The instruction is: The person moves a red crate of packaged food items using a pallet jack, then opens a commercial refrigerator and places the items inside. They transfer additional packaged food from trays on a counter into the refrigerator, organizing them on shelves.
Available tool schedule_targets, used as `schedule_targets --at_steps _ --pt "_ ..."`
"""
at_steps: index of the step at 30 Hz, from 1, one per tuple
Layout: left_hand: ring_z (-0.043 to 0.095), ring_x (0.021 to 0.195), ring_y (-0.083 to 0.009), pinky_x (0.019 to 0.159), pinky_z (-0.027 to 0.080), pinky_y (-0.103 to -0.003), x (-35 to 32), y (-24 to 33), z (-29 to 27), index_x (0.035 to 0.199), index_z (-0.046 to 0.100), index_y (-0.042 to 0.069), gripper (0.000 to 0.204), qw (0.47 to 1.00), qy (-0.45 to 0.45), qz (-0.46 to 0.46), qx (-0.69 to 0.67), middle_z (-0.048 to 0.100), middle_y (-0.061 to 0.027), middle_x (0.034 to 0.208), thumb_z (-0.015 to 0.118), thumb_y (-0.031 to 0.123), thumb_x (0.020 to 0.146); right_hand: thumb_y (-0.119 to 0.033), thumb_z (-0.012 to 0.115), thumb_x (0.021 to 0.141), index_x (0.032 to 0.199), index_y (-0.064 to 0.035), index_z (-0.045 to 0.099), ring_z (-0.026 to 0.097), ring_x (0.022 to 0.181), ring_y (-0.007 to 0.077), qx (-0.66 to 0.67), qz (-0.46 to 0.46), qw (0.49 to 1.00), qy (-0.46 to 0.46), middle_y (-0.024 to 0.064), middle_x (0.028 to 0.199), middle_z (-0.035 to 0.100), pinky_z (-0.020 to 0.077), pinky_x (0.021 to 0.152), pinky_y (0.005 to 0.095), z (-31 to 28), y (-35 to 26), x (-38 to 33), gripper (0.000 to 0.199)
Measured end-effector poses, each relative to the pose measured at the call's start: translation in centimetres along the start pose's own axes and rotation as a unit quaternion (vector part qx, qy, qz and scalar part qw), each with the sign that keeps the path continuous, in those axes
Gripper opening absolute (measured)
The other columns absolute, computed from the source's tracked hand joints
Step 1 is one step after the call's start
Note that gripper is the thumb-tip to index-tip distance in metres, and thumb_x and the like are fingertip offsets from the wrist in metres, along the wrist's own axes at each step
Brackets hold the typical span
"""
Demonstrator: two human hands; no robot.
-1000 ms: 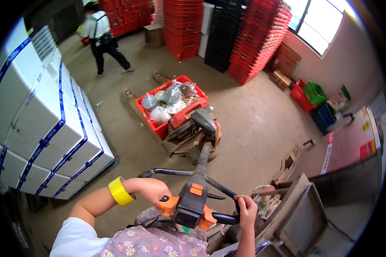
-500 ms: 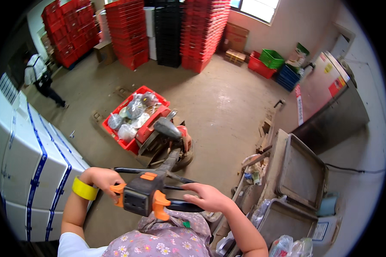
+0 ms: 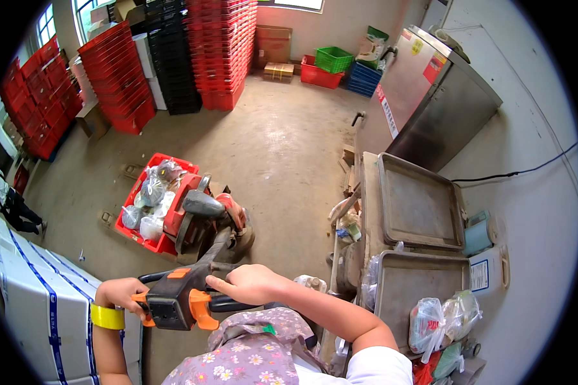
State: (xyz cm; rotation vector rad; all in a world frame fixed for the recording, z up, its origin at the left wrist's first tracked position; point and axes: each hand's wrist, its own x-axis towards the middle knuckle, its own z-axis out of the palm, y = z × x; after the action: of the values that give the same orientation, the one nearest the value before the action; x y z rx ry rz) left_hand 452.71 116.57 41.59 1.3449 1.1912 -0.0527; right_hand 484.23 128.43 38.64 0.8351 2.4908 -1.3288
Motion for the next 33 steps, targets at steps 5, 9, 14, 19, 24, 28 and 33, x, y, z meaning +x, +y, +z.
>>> schedule_targets --at_steps 5,9,14,19,24,28,33 --pt "0.048 0.061 -0.0072 0.055 0.042 -0.024 0.2 0.0 -0.1 0.091 0.064 0.001 0.038 1.0 0.009 0.014 0.004 0.061 -0.0006 0.07 0.077 0.02 0.061 -0.054 0.026 0.089 0.065 0.0027 0.06 0.057 0.067 0.0378 -0.073 -0.024 0.997 0.02 0.0209 0.065 0.058 0.0451 0.068 0.0438 0.1 -1.3 -0.4 0.071" --pt "0.057 0.067 -0.0088 0.061 0.047 -0.025 0.1 1.5 0.0 0.087 0.062 -0.002 0.036 1.0 0.012 0.002 0.027 0.065 -0.0052 0.076 0.078 0.017 0.061 -0.047 0.029 0.091 0.067 0.0016 0.06 0.057 0.069 0.0381 -0.11 -0.028 0.993 0.013 0.0215 0.066 0.058 0.0447 0.068 0.0451 -0.6 -1.5 -0.4 0.062" --pt "0.055 0.066 -0.009 0.061 0.046 -0.026 1.1 2.7 -1.1 0.088 0.062 -0.002 0.038 0.999 0.039 0.016 -0.003 0.064 -0.0046 0.075 0.078 0.018 0.06 -0.039 0.032 0.092 0.074 -0.002 0.063 0.057 0.071 0.0386 -0.118 -0.038 0.992 0.017 0.0206 0.069 0.059 0.0445 0.068 0.0456 -2.3 -0.4 0.1 0.051" --pt "0.051 0.063 -0.0082 0.058 0.044 -0.025 0.6 2.1 -2.5 0.085 0.06 -0.002 0.04 0.997 0.067 0.007 -0.042 0.061 -0.0021 0.072 0.08 0.022 0.06 -0.044 0.034 0.09 0.071 -0.0007 0.062 0.058 0.07 0.039 -0.105 -0.066 0.992 -0.03 0.0203 0.07 0.06 0.0459 0.067 0.0443 -5.6 -0.9 0.7 0.055" --pt "0.054 0.062 -0.0074 0.055 0.045 -0.022 2.5 6.5 -7.3 0.077 0.059 0.0 0.056 0.955 0.271 -0.003 -0.123 0.06 -0.002 0.066 0.087 0.034 0.043 -0.037 0.04 0.091 0.113 0.002 0.05 0.056 0.092 0.0363 0.163 -0.137 0.977 0.006 0.0222 0.094 0.059 0.0421 0.081 0.0409 -11.5 6.8 1.5 0.046" --pt "0.049 0.056 -0.0085 0.052 0.039 -0.02 1.9 5.5 -9.3 0.073 0.053 0.004 0.037 0.833 0.551 0.041 0.009 0.049 0.0008 0.063 0.075 0.032 0.063 -0.037 0.041 0.091 0.118 0.0014 0.046 0.056 0.098 0.0337 0.244 -0.108 0.956 0.125 0.0215 0.103 0.059 0.0423 0.084 0.039 -13.7 11.8 2.8 0.047" --pt "0.05 0.091 -0.014 0.083 0.038 -0.026 5.6 0.6 -15.8 0.106 0.052 0.002 0.029 0.639 0.757 0.136 0.012 0.052 -0.0049 0.099 0.043 0.026 0.093 -0.034 0.044 0.09 0.116 0.0015 0.048 0.056 0.098 0.032 0.28 -0.018 0.94 0.196 0.0203 0.104 0.059 0.0433 0.084 0.0374 -18.4 19.3 -0.8 0.045"
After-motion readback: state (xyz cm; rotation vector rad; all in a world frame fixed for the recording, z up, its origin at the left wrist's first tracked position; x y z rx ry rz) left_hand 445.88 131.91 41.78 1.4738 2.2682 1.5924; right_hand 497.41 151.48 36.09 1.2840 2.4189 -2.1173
